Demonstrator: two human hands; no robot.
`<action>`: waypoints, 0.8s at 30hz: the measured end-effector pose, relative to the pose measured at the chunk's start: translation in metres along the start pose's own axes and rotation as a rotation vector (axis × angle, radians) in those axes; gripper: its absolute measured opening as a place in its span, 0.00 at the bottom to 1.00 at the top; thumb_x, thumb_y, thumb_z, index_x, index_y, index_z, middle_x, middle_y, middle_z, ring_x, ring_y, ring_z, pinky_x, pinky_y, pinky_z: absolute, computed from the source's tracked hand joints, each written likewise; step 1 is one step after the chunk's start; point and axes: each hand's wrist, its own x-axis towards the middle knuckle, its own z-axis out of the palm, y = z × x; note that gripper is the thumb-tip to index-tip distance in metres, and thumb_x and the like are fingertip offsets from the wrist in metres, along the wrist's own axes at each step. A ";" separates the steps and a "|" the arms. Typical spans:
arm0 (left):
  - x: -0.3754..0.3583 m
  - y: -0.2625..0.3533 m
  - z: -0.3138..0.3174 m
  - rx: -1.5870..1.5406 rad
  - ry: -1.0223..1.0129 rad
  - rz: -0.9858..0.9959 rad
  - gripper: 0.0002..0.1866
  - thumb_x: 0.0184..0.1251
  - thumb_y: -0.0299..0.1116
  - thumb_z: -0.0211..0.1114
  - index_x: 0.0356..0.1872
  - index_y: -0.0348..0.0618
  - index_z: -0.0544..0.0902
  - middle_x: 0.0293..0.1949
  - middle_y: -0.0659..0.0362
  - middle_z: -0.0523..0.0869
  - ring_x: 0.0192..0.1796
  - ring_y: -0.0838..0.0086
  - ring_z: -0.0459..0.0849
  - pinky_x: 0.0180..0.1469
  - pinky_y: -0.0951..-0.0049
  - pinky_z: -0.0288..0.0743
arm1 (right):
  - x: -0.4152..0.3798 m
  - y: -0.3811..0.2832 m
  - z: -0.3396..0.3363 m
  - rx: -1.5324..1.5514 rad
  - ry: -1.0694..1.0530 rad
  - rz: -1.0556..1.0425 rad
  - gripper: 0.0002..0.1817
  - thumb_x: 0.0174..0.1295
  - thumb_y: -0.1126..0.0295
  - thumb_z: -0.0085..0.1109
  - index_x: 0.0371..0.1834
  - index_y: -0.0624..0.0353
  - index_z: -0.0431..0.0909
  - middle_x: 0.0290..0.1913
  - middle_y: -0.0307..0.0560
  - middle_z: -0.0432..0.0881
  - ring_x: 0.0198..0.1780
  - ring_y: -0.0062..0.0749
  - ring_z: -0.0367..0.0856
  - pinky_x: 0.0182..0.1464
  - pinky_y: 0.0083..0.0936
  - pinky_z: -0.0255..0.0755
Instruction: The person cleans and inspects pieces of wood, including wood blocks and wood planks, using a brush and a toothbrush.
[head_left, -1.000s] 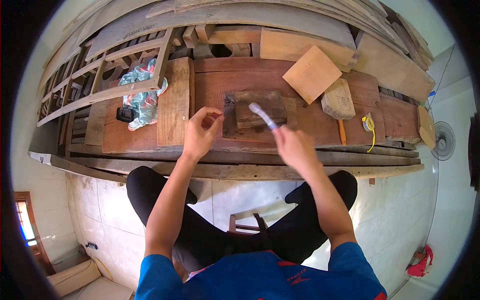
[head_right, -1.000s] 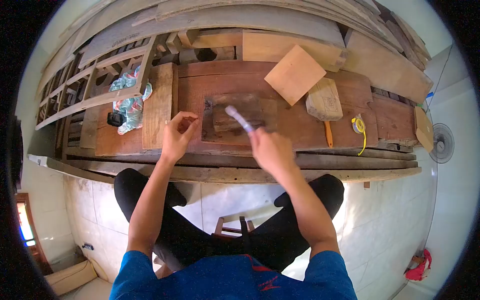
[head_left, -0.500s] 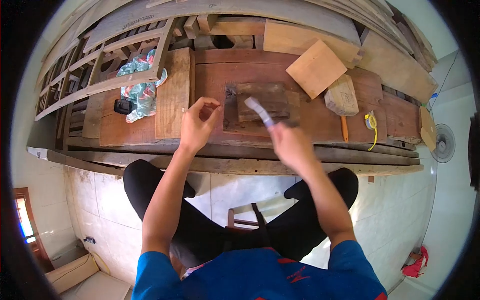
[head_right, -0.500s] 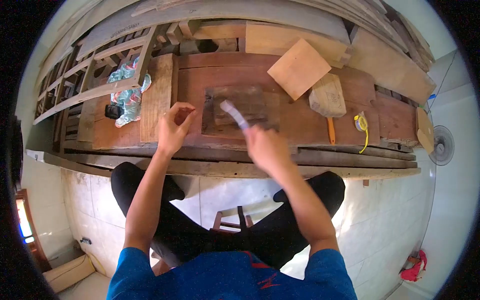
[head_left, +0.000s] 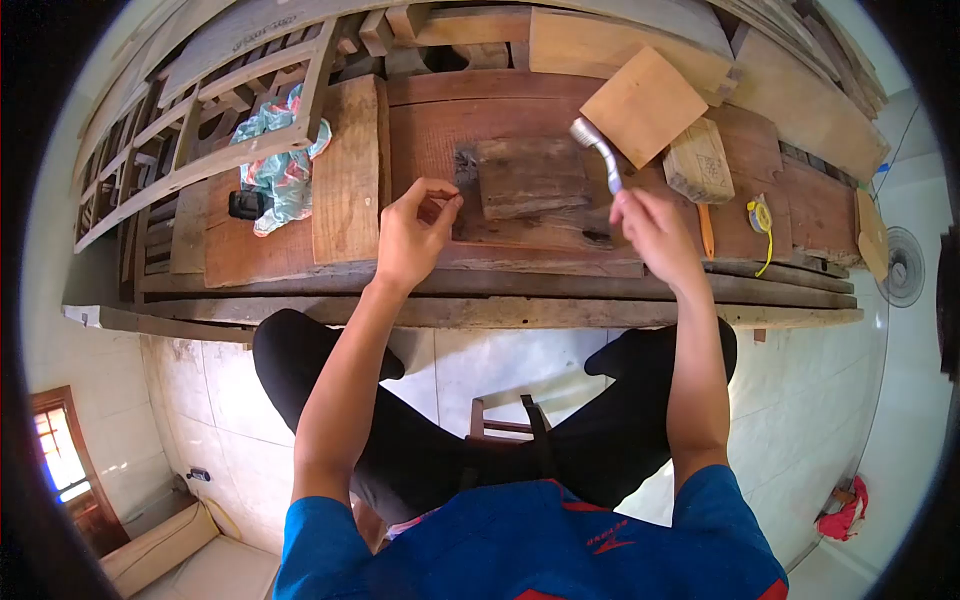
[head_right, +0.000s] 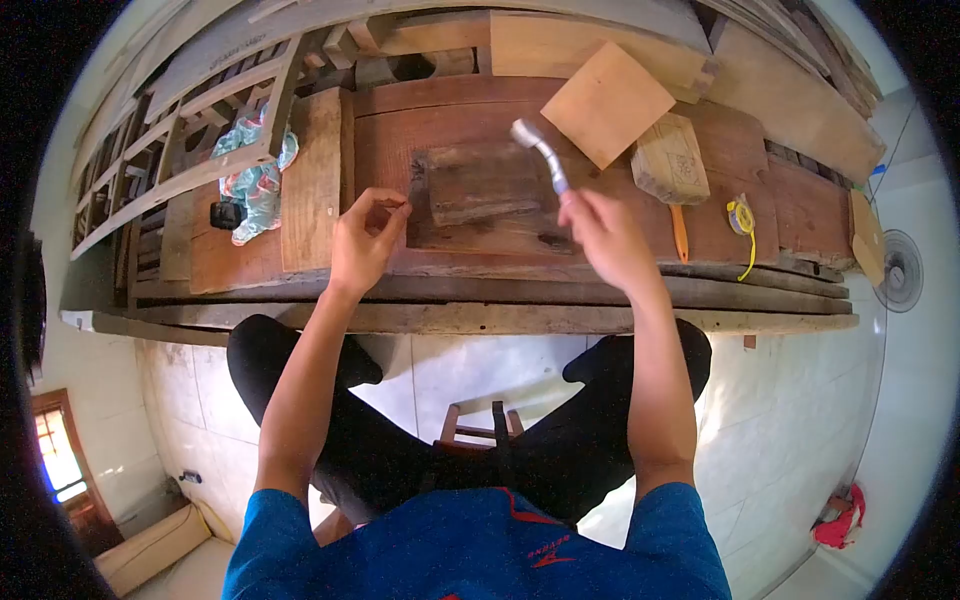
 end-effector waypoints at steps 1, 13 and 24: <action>0.000 -0.006 0.004 -0.023 0.001 -0.008 0.07 0.70 0.27 0.72 0.44 0.38 0.86 0.33 0.57 0.90 0.31 0.79 0.85 0.35 0.74 0.78 | 0.002 0.005 -0.005 -0.033 0.057 0.022 0.21 0.81 0.55 0.52 0.35 0.59 0.81 0.22 0.39 0.78 0.25 0.22 0.74 0.30 0.29 0.66; -0.001 -0.004 0.027 0.012 0.034 0.130 0.06 0.71 0.25 0.73 0.45 0.37 0.87 0.36 0.60 0.90 0.30 0.84 0.80 0.33 0.80 0.73 | 0.012 0.029 -0.002 -0.042 0.077 0.036 0.23 0.81 0.53 0.50 0.36 0.62 0.81 0.23 0.42 0.79 0.23 0.27 0.76 0.30 0.30 0.68; 0.008 -0.001 0.029 0.111 0.101 0.291 0.06 0.66 0.24 0.75 0.42 0.42 0.90 0.37 0.57 0.93 0.25 0.77 0.82 0.30 0.76 0.76 | 0.011 0.030 -0.005 0.132 0.038 0.092 0.22 0.83 0.55 0.48 0.37 0.61 0.80 0.23 0.36 0.75 0.20 0.19 0.71 0.23 0.21 0.63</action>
